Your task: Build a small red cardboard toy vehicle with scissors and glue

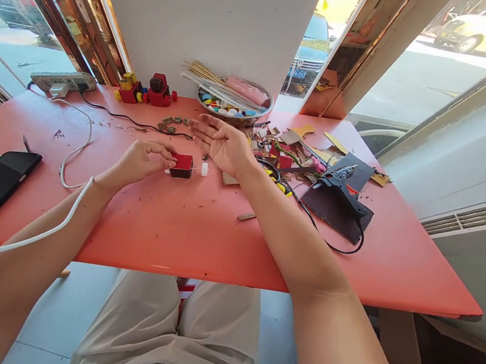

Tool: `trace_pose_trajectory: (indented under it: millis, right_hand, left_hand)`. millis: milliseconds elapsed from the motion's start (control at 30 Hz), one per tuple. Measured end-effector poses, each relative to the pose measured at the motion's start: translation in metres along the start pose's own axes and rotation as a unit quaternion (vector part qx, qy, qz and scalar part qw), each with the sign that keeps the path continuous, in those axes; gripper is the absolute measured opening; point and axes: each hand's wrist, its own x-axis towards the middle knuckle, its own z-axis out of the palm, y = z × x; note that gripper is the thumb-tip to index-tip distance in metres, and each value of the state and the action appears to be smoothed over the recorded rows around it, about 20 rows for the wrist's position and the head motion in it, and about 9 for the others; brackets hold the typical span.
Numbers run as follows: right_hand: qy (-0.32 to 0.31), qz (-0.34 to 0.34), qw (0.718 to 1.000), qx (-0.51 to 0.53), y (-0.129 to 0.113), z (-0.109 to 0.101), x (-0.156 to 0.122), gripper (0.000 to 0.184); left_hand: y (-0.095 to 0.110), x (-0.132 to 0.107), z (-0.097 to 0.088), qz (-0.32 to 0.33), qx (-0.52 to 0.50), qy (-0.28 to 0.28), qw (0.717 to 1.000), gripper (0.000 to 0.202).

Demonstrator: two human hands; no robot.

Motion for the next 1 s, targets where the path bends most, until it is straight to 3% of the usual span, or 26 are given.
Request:
trace_pose_trajectory:
  millis: [200, 467, 733, 1000]
  right_hand:
    - [-0.004, 0.024, 0.996, 0.089, -0.003, 0.006, -0.001, 0.043]
    - [-0.021, 0.024, 0.999, 0.042, -0.008, -0.003, -0.003, 0.020]
    - [0.002, 0.043, 0.968, 0.247, -0.003, 0.005, 0.000, 0.017]
    - [0.021, 0.059, 0.960, 0.274, -0.002, 0.001, 0.000, 0.019]
  left_hand:
    - [-0.001, 0.000, -0.001, 0.005, -0.001, -0.011, 1.000, 0.022]
    - [-0.002, 0.001, -0.003, 0.006, 0.008, -0.011, 1.000, 0.022]
    - [-0.003, 0.000, -0.001, -0.001, -0.015, 0.002, 1.000, 0.020]
    - [-0.003, 0.001, -0.002, 0.001, -0.009, 0.001, 1.000, 0.021]
